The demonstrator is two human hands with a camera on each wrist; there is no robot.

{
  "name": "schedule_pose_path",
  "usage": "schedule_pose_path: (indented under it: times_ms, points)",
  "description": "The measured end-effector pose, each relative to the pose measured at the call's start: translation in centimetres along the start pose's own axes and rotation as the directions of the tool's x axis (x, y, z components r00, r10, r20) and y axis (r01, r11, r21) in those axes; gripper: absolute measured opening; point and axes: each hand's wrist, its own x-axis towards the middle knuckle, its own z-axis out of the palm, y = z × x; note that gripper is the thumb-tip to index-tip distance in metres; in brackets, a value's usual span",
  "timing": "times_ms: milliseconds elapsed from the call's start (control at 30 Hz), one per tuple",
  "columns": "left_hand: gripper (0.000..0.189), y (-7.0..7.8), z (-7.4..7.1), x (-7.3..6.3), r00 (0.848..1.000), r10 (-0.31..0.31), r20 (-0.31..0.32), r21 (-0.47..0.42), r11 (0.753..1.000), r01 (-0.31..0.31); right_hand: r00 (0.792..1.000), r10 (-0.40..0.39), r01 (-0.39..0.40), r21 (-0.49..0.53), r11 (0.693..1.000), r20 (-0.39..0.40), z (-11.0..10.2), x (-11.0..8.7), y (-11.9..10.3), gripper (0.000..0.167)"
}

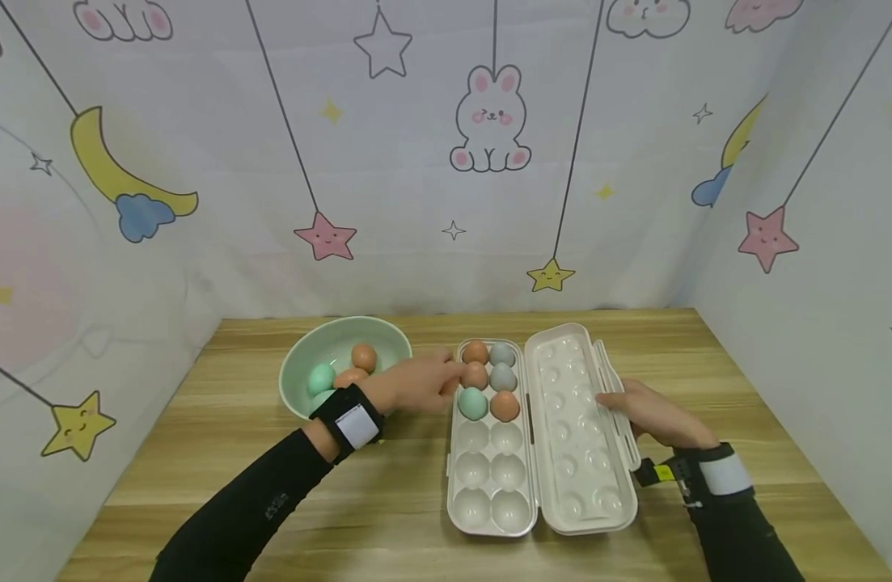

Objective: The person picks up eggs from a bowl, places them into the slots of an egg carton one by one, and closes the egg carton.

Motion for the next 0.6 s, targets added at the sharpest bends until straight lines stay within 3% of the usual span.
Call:
schedule_pose_path:
  times_ms: [100, 233, 400, 600]
  points:
    - [0.028, 0.5, 0.2, 0.2, 0.996, 0.091, 0.009, -0.026, 0.996, -0.091, 1.000, -0.004, 0.004, -0.003, 1.000, 0.004, 0.0, 0.0, -0.1, 0.054]
    - [0.033, 1.3, 0.4, 0.5, 0.978, 0.204, 0.031, -0.020, 0.979, -0.203, 1.000, 0.002, -0.002, -0.006, 1.000, 0.000, -0.1, 0.0, 0.0, 0.055]
    - [0.029, 2.2, 0.9, 1.1, 0.962, 0.260, 0.082, 0.015, 0.965, -0.262, 1.000, 0.001, -0.001, -0.011, 1.000, -0.006, -0.1, 0.0, 0.0, 0.055]
    - [0.032, 2.9, 1.6, 1.9, 0.950, 0.282, 0.135, 0.022, 0.957, -0.288, 1.000, 0.005, -0.005, -0.005, 1.000, -0.003, -0.1, 0.0, 0.0, 0.054]
